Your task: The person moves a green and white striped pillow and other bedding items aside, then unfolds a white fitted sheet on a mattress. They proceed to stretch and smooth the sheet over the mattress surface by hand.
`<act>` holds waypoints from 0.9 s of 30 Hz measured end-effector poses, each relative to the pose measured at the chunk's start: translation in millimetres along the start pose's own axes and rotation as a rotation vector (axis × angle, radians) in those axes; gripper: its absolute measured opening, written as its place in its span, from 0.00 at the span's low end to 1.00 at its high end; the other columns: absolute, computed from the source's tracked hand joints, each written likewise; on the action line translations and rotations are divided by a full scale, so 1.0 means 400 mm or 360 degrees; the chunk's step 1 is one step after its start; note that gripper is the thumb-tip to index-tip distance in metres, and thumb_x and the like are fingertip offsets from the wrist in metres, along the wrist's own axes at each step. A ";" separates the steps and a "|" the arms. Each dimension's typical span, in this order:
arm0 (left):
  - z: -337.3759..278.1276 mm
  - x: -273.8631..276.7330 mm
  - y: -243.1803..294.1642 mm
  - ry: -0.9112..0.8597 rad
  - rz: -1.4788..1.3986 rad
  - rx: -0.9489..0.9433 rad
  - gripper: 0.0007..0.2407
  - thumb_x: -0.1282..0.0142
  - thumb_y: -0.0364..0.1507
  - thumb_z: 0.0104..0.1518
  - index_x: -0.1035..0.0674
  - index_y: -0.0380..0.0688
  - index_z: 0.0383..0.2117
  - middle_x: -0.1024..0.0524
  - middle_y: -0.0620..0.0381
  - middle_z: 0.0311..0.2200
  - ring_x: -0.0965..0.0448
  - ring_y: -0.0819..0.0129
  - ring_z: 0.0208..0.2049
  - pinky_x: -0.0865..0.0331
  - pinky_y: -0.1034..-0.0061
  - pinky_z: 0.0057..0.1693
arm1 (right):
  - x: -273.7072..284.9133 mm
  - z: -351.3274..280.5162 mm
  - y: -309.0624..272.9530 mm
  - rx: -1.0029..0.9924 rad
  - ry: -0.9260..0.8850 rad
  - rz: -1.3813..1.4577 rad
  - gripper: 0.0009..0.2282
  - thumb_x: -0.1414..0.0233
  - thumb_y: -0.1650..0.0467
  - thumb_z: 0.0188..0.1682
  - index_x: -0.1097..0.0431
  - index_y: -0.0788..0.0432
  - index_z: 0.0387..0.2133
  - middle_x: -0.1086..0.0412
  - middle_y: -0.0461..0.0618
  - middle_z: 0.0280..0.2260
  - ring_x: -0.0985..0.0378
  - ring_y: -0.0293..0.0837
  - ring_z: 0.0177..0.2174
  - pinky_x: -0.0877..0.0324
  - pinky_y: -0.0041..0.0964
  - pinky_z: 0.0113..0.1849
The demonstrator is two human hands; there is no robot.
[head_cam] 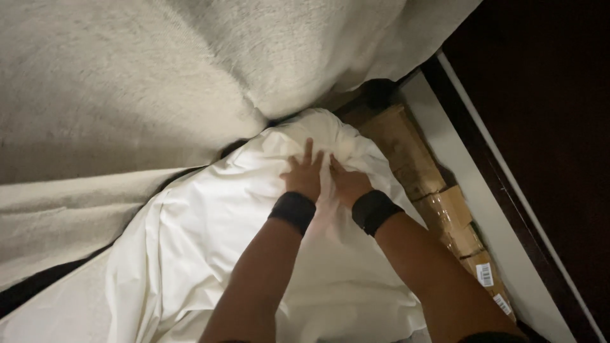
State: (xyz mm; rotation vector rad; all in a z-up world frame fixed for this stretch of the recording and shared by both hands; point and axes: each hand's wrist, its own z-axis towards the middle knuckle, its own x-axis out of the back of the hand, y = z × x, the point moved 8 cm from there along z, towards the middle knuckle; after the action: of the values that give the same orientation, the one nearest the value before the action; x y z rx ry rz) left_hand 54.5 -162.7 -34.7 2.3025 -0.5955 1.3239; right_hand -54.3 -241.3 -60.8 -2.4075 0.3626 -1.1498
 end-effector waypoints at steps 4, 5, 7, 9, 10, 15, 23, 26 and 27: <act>0.092 -0.118 -0.035 -0.0058 -0.0029 0.0003 0.26 0.50 0.30 0.61 0.40 0.58 0.68 0.55 0.53 0.74 0.37 0.37 0.62 0.32 0.43 0.58 | -0.022 -0.006 -0.005 0.0017 0.0010 0.0021 0.34 0.47 0.71 0.44 0.52 0.60 0.66 0.45 0.59 0.59 0.24 0.57 0.41 0.27 0.48 0.41; 0.112 -0.152 -0.038 0.0048 0.0073 -0.0104 0.25 0.49 0.30 0.60 0.36 0.54 0.67 0.50 0.48 0.73 0.32 0.43 0.59 0.36 0.46 0.64 | -0.030 -0.009 -0.013 0.0028 0.0013 0.0024 0.33 0.47 0.71 0.45 0.51 0.60 0.66 0.44 0.59 0.59 0.24 0.57 0.41 0.27 0.48 0.42; 0.138 -0.213 -0.054 0.0238 0.0099 -0.0151 0.24 0.49 0.29 0.58 0.34 0.50 0.64 0.47 0.46 0.70 0.33 0.45 0.60 0.37 0.47 0.64 | -0.027 -0.018 -0.023 0.0039 0.0055 0.0019 0.32 0.47 0.71 0.45 0.51 0.60 0.66 0.42 0.59 0.59 0.24 0.57 0.42 0.27 0.48 0.42; 0.101 -0.211 -0.044 0.0416 0.0121 -0.0202 0.23 0.49 0.28 0.56 0.32 0.46 0.61 0.43 0.44 0.66 0.34 0.46 0.60 0.38 0.49 0.63 | -0.024 -0.037 -0.037 0.0047 0.0087 0.0020 0.32 0.47 0.71 0.46 0.50 0.59 0.65 0.41 0.58 0.58 0.24 0.57 0.42 0.28 0.49 0.42; 0.073 -0.194 -0.052 0.0316 -0.0008 -0.0116 0.21 0.51 0.27 0.59 0.32 0.44 0.62 0.41 0.46 0.65 0.33 0.44 0.60 0.35 0.52 0.61 | -0.023 -0.039 -0.044 0.0053 0.0111 0.0018 0.31 0.47 0.71 0.46 0.49 0.59 0.65 0.40 0.58 0.58 0.24 0.57 0.42 0.28 0.49 0.43; -0.077 -0.127 -0.078 -0.0197 -0.0072 0.0043 0.21 0.47 0.33 0.58 0.30 0.44 0.58 0.34 0.48 0.59 0.34 0.47 0.61 0.37 0.55 0.63 | -0.047 -0.040 -0.058 0.0100 0.0186 0.0018 0.30 0.48 0.70 0.47 0.47 0.57 0.65 0.36 0.58 0.56 0.24 0.57 0.44 0.28 0.49 0.44; -0.095 -0.310 -0.103 -0.0362 0.0112 0.0026 0.18 0.45 0.32 0.58 0.21 0.42 0.54 0.35 0.47 0.65 0.39 0.52 0.68 0.49 0.56 0.72 | -0.049 -0.117 -0.122 0.0015 0.0043 0.0245 0.21 0.47 0.66 0.49 0.36 0.55 0.57 0.29 0.56 0.52 0.24 0.55 0.46 0.29 0.47 0.47; -0.143 -0.238 -0.081 -0.0520 0.0043 0.0060 0.19 0.44 0.34 0.58 0.24 0.49 0.57 0.47 0.48 0.71 0.48 0.44 0.70 0.52 0.53 0.71 | -0.002 -0.060 -0.073 -0.0122 0.0286 0.0163 0.12 0.50 0.63 0.55 0.27 0.56 0.45 0.25 0.54 0.47 0.22 0.53 0.45 0.29 0.46 0.48; -0.148 -0.232 -0.081 -0.0523 0.0044 0.0059 0.19 0.44 0.34 0.58 0.24 0.49 0.57 0.47 0.48 0.71 0.48 0.44 0.70 0.52 0.53 0.71 | 0.011 -0.033 -0.054 -0.0123 0.0284 0.0165 0.12 0.50 0.63 0.55 0.27 0.56 0.45 0.25 0.54 0.47 0.22 0.53 0.45 0.29 0.46 0.48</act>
State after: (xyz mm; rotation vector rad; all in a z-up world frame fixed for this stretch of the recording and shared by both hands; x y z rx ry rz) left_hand -11.1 -89.1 -93.4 2.5723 -0.7119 0.9794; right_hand -60.9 -228.1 -39.9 -2.3268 0.5921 -1.3289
